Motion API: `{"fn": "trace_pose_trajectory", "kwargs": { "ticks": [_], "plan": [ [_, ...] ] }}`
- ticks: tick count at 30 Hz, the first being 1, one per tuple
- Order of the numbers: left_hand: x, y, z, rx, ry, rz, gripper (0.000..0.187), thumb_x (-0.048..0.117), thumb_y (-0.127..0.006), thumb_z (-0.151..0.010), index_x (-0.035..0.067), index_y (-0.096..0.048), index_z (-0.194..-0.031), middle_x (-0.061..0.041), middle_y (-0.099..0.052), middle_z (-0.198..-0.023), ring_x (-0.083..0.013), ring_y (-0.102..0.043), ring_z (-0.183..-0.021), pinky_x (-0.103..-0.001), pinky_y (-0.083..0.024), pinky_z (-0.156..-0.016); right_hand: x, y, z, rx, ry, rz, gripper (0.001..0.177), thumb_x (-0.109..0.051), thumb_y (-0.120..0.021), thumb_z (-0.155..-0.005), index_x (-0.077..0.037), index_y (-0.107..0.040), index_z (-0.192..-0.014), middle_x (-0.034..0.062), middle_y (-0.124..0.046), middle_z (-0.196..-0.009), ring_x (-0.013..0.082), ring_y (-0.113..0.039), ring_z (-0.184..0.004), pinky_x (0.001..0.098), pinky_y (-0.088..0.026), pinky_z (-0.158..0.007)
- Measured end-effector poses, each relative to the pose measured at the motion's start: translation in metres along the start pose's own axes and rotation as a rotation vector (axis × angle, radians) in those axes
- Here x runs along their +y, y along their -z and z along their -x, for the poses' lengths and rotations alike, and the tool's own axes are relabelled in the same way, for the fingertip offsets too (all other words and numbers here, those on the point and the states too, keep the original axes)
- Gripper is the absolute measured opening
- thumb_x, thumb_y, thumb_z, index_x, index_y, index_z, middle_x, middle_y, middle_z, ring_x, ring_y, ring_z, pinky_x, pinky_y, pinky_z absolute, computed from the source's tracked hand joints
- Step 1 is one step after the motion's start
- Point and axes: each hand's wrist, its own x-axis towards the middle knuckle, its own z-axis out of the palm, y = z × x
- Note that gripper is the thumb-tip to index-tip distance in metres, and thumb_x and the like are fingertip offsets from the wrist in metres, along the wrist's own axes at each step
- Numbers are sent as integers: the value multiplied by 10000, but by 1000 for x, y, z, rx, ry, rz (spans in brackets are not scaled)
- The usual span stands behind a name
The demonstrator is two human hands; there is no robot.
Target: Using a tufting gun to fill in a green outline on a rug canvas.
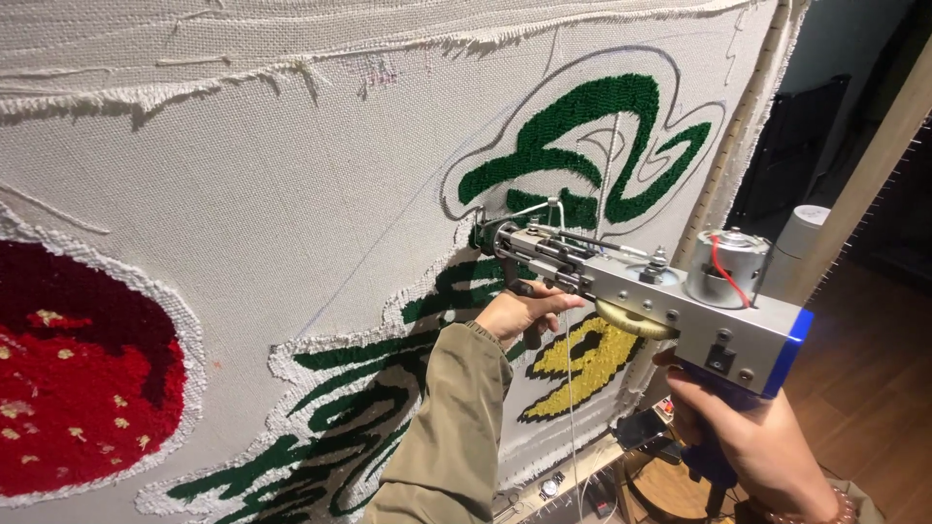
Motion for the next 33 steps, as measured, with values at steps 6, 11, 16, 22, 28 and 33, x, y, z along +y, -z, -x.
{"fn": "trace_pose_trajectory", "kwargs": {
  "ticks": [6, 11, 16, 22, 28, 33],
  "plan": [
    [-21, 20, -29, 60, 37, 62, 346, 280, -801, -875, -11, -786, -1063, -150, -765, -965, -130, -594, -663, -249, -435, -587, -9, -15, -7, 49, 30, 153, 360, 29, -736, -876, 74, -730, -1233, 290, -814, -964, 368, -667, -711, 473, -561, -614],
    [-26, 28, -32, 45, 34, 47, 348, 340, -802, -877, 81, -826, -1109, -51, -681, -729, -107, -534, -615, -257, -397, -580, -18, -28, -5, 68, -49, 70, 471, 50, -676, -891, 37, -641, -1360, 284, -769, -1145, 390, -691, -970, 500, -564, -810],
    [9, 14, -12, 121, 73, 40, 517, 270, -802, -839, -18, -729, -1262, -107, -801, -1111, -91, -564, -594, -216, -471, -515, -11, -28, -12, 110, -109, 80, 457, 38, -674, -888, 27, -666, -1345, 259, -770, -1206, 367, -704, -1092, 477, -562, -1010],
    [28, 13, -4, 127, 61, 4, 346, 258, -790, -877, 36, -783, -1142, -80, -810, -1109, -102, -541, -609, -217, -487, -555, 17, -20, -26, -43, 190, -45, 232, 29, -705, -910, 121, -693, -1123, 256, -603, -650, 322, -525, -528, 438, -448, -492],
    [43, 6, 4, 165, 133, -83, 423, 364, -847, -773, 117, -811, -1114, -66, -739, -908, -111, -595, -624, -221, -431, -442, 10, -20, -17, 115, -12, -39, 243, 72, -733, -918, 129, -662, -1143, 345, -630, -751, 420, -569, -597, 510, -497, -560],
    [33, 2, -1, 108, 105, -135, 267, 377, -830, -792, 180, -806, -970, -44, -768, -1132, -178, -704, -818, -245, -467, -656, 13, -5, -13, 35, 62, -83, 203, 34, -724, -925, 132, -670, -1095, 246, -521, -658, 336, -469, -540, 466, -433, -514]
  ]
}}
